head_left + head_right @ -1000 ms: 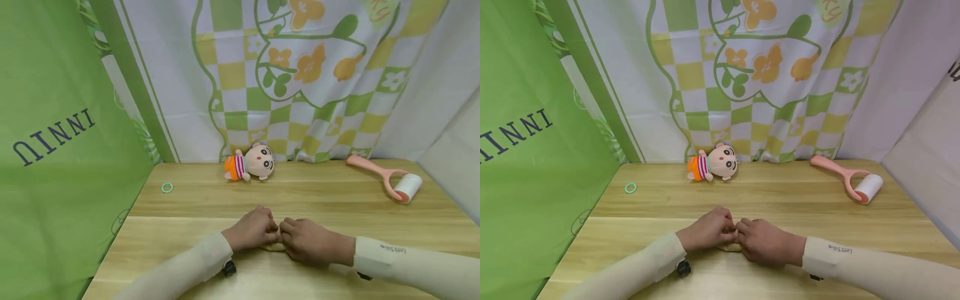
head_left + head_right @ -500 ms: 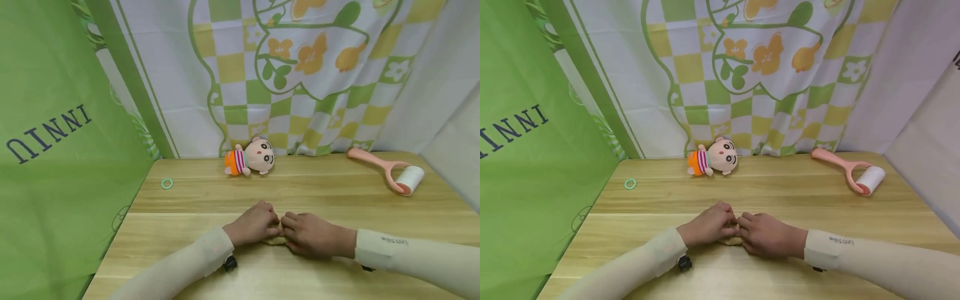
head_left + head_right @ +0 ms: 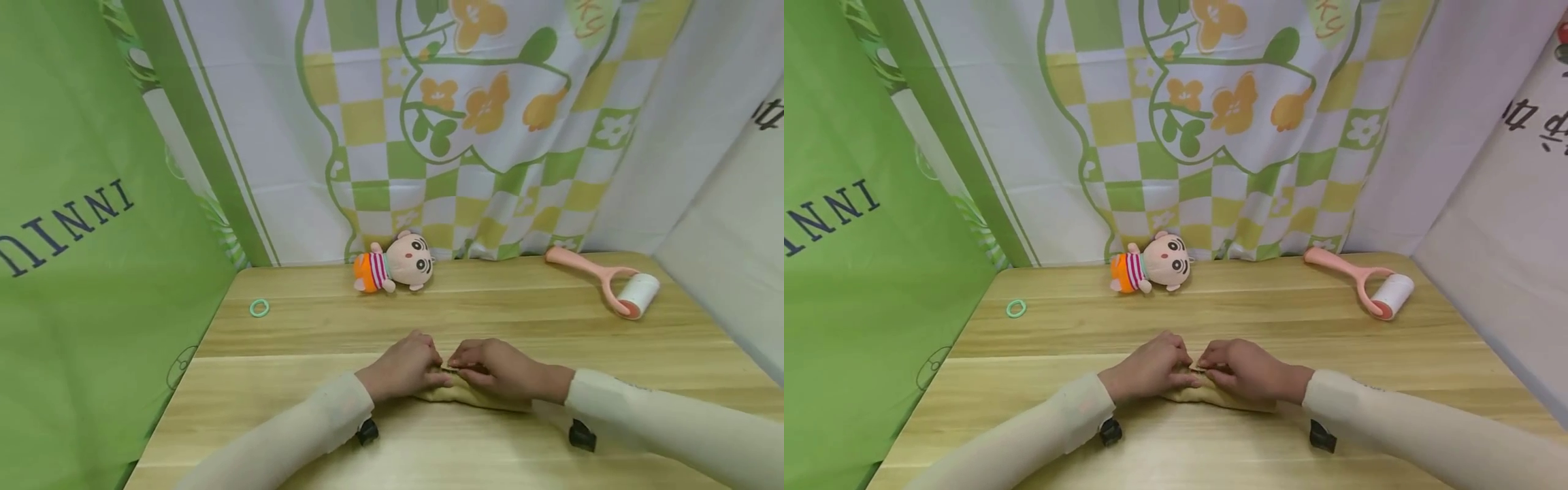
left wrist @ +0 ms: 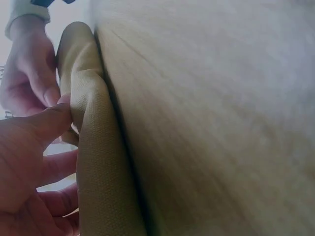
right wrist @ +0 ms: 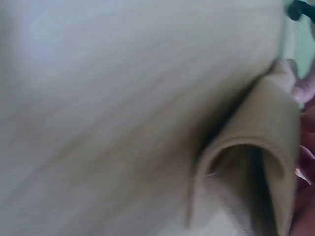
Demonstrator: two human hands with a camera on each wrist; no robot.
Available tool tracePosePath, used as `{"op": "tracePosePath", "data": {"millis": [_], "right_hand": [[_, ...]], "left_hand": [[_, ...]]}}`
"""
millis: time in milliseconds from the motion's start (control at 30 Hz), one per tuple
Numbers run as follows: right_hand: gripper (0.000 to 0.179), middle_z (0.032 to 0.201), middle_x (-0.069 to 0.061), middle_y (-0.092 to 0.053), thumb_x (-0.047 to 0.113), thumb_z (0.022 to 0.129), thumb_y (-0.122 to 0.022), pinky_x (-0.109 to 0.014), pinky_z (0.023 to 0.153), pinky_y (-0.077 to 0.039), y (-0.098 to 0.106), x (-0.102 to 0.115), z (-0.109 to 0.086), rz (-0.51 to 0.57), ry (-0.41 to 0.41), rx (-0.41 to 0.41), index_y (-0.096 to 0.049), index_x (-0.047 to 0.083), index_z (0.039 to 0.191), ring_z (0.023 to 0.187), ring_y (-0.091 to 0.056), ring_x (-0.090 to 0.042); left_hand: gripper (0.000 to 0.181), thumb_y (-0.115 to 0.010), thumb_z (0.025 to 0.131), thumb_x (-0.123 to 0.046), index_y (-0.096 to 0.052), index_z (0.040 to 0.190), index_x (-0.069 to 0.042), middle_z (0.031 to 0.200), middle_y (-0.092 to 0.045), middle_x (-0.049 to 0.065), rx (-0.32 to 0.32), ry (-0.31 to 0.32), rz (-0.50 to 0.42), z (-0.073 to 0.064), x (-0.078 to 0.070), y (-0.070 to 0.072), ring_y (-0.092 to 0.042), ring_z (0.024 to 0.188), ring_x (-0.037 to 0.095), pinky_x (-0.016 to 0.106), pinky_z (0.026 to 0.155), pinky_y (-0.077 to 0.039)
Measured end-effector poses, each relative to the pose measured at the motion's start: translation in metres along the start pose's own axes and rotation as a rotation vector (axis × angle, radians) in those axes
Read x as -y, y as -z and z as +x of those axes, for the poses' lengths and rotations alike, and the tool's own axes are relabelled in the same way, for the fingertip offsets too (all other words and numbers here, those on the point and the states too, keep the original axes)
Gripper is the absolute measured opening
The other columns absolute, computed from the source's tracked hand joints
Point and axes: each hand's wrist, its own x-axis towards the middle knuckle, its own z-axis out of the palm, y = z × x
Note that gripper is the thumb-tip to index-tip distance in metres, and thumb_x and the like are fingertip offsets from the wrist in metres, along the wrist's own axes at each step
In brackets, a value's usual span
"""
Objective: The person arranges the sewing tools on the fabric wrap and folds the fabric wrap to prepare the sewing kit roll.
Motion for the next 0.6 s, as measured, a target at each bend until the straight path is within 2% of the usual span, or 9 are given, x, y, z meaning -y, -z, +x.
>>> {"op": "tracePosePath", "data": {"millis": [100, 167, 233, 300, 467, 600], "right_hand": [[0.018, 0.109, 0.004, -0.071, 0.016, 0.098, -0.064, -0.024, 0.076, -0.058, 0.001, -0.002, 0.004, 0.117, -0.080, 0.015, -0.075, 0.016, 0.113, 0.090, -0.064, 0.001], [0.017, 0.107, 0.004, -0.072, 0.016, 0.096, -0.067, -0.024, 0.075, -0.058, 0.002, -0.003, 0.006, 0.149, -0.113, 0.019, -0.075, 0.017, 0.111, 0.090, -0.064, 0.001], [0.016, 0.105, 0.005, -0.072, 0.016, 0.095, -0.069, -0.024, 0.074, -0.058, 0.002, -0.004, 0.006, 0.130, -0.107, 0.021, -0.076, 0.018, 0.109, 0.088, -0.065, 0.001], [0.015, 0.104, 0.005, -0.072, 0.016, 0.095, -0.068, -0.025, 0.074, -0.058, 0.002, -0.006, 0.007, 0.077, -0.058, 0.021, -0.076, 0.017, 0.108, 0.088, -0.065, 0.001], [0.015, 0.107, 0.004, -0.073, 0.017, 0.097, -0.066, -0.025, 0.081, -0.059, 0.005, -0.010, 0.010, -0.096, 0.124, 0.031, -0.075, 0.014, 0.109, 0.095, -0.070, -0.005], [0.016, 0.110, 0.004, -0.073, 0.021, 0.099, -0.064, -0.025, 0.082, -0.058, 0.012, -0.010, 0.014, -0.160, 0.176, 0.103, -0.073, 0.015, 0.110, 0.098, -0.070, -0.006]], "left_hand": [[0.036, -0.068, 0.091, -0.051, -0.080, 0.100, -0.018, 0.090, -0.067, -0.008, -0.007, 0.006, 0.002, -0.001, 0.000, -0.002, -0.053, 0.086, 0.008, 0.019, 0.075, -0.045], [0.038, -0.068, 0.091, -0.051, -0.080, 0.102, -0.017, 0.092, -0.068, -0.006, -0.006, 0.014, -0.009, -0.001, -0.001, -0.002, -0.054, 0.088, 0.009, 0.020, 0.077, -0.047], [0.039, -0.068, 0.091, -0.052, -0.080, 0.104, -0.016, 0.094, -0.070, -0.006, -0.004, 0.017, -0.018, -0.001, -0.002, -0.001, -0.055, 0.089, 0.009, 0.020, 0.079, -0.047], [0.039, -0.069, 0.091, -0.052, -0.080, 0.104, -0.017, 0.095, -0.070, -0.005, -0.005, 0.014, -0.025, -0.001, -0.002, -0.001, -0.055, 0.088, 0.008, 0.019, 0.078, -0.047], [0.037, -0.067, 0.093, -0.049, -0.081, 0.103, -0.016, 0.097, -0.069, -0.005, 0.008, -0.013, -0.033, -0.003, 0.002, 0.002, -0.054, 0.089, 0.008, 0.019, 0.078, -0.046], [0.035, -0.067, 0.094, -0.045, -0.081, 0.102, -0.014, 0.096, -0.068, -0.004, 0.020, -0.033, -0.044, -0.004, 0.003, 0.005, -0.053, 0.088, 0.008, 0.019, 0.077, -0.045]]}}
